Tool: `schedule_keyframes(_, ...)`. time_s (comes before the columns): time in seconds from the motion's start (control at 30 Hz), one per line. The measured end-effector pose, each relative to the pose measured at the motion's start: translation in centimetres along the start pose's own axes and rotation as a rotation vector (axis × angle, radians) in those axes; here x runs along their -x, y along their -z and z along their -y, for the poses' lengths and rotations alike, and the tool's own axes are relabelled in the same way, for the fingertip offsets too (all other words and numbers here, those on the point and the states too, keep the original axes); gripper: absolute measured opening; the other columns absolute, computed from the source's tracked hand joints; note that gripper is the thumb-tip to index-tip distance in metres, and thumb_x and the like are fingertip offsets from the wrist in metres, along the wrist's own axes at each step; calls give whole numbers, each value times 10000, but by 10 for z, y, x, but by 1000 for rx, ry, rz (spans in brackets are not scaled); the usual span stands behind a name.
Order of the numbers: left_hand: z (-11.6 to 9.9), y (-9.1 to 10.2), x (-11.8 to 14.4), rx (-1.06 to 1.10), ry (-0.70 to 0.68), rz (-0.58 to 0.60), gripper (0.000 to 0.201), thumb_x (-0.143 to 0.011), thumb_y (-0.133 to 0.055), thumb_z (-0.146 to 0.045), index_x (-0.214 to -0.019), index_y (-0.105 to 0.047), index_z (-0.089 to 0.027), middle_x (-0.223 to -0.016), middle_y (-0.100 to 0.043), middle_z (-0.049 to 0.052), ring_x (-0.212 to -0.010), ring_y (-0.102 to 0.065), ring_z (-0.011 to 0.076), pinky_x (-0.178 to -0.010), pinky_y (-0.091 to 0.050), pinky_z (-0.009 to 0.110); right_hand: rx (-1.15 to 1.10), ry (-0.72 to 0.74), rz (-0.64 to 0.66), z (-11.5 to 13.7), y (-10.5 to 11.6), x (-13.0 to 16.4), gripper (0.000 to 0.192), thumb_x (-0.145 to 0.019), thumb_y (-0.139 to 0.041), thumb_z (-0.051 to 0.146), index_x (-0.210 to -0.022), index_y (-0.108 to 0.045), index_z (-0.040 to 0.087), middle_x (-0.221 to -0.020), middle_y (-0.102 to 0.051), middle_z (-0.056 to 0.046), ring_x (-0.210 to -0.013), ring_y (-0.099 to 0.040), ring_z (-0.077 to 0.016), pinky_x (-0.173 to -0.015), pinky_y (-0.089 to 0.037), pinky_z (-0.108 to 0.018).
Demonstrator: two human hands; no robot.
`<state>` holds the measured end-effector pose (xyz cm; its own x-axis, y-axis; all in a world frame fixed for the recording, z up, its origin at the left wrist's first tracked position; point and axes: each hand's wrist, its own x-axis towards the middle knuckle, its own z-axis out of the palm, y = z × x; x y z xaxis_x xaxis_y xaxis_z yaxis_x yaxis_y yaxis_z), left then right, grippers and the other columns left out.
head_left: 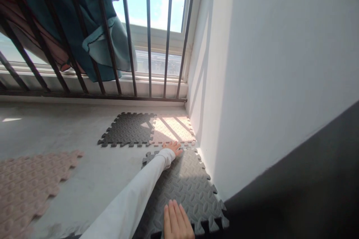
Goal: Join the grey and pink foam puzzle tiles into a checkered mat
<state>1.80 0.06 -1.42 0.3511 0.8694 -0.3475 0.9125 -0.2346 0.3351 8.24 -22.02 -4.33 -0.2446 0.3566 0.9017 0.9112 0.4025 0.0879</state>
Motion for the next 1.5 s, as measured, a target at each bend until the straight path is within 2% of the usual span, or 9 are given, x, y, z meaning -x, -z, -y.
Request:
schedule_keyframes(0.13, -3, -2, 55, 156, -143, 76, 575, -774, -429, -463, -1282, -328, -212, -1355, -331, 52, -1222, -297, 231, -1018, -212, 400, -121, -119, -28, -12, 9, -4, 384, -789, -261, 32, -726, -617, 159, -758, -663, -47, -769, -605, -159, -802, -402, -344)
schedule_keyframes(0.27, -1, -2, 160, 241, -510, 121, 595, -650, -562, -481, -1191, -445, -263, -1297, -423, 11, -1154, -399, 232, -991, -283, 365, -174, -94, 67, -18, 20, -23, 372, -821, -256, 101, -860, -618, 179, -861, -654, -47, -859, -580, -167, -905, -334, -384)
schedule_keyframes(0.5, 6, -14, 293, -231, -146, -374, 693, -698, -494, -316, -1326, -213, -232, -1344, -350, 55, -1211, -319, 242, -994, -274, 442, -263, -35, 41, 46, 44, -88, 277, -833, -352, 116, -821, -622, 177, -825, -657, -31, -829, -581, -137, -975, -285, -379)
schedule_keyframes(0.67, 72, -24, 335, -538, -3, -978, 442, -823, -282, -139, -1242, -399, -209, -1179, -543, 45, -1111, -459, 170, -946, -348, 345, -410, 56, 25, 118, 50, -124, 306, -853, -308, 137, -984, -585, 127, -950, -635, -62, -961, -535, -168, -1006, -247, -408)
schedule_keyframes(0.83, 199, -2, 391, -739, 24, -1224, 482, -798, -241, -77, -1233, -418, -188, -1155, -560, 59, -1119, -452, 165, -987, -291, 351, -516, 292, 53, 155, 66, -136, 350, -824, -316, 117, -1104, -524, 140, -1173, -519, -85, -1116, -428, -211, -1007, -226, -461)
schedule_keyframes(0.97, 304, -12, 442, -734, 124, -1153, 550, -742, -225, -28, -1208, -456, -209, -1105, -595, 52, -1075, -492, 143, -983, -297, 320, -479, 319, 105, 134, 62, -101, 376, -781, -320, 91, -1086, -535, 140, -1125, -552, -96, -1089, -454, -193, -1008, -220, -429)
schedule_keyframes(1.07, 349, -32, 469, -574, 320, -952, 562, -733, -199, -16, -1138, -525, -228, -1128, -582, 12, -1090, -477, 136, -963, -322, 310, -361, 256, 179, 100, 42, -56, 381, -774, -322, 105, -1083, -531, 179, -1109, -563, -79, -1024, -502, -170, -986, -244, -403)
schedule_keyframes(1.27, 361, -42, 485, -236, 771, -431, 631, -717, -200, 12, -1223, -425, -290, -1335, -363, -4, -1228, -297, 193, -972, -263, 458, -353, -129, 336, 50, 10, 3, 305, -810, -351, 299, -1039, -527, 198, -1069, -562, -94, -905, -553, -196, -730, -445, -351)
schedule_keyframes(1.5, 343, -28, 441, -200, 941, -191, 764, -589, -512, -58, -1290, -305, -279, -1403, -203, 92, -1270, -160, 292, -972, -137, 563, -557, -673, 451, 43, 7, 13, 406, -782, -342, 449, -985, -536, 156, -1039, -543, -103, -919, -530, -223, -837, -415, -394)
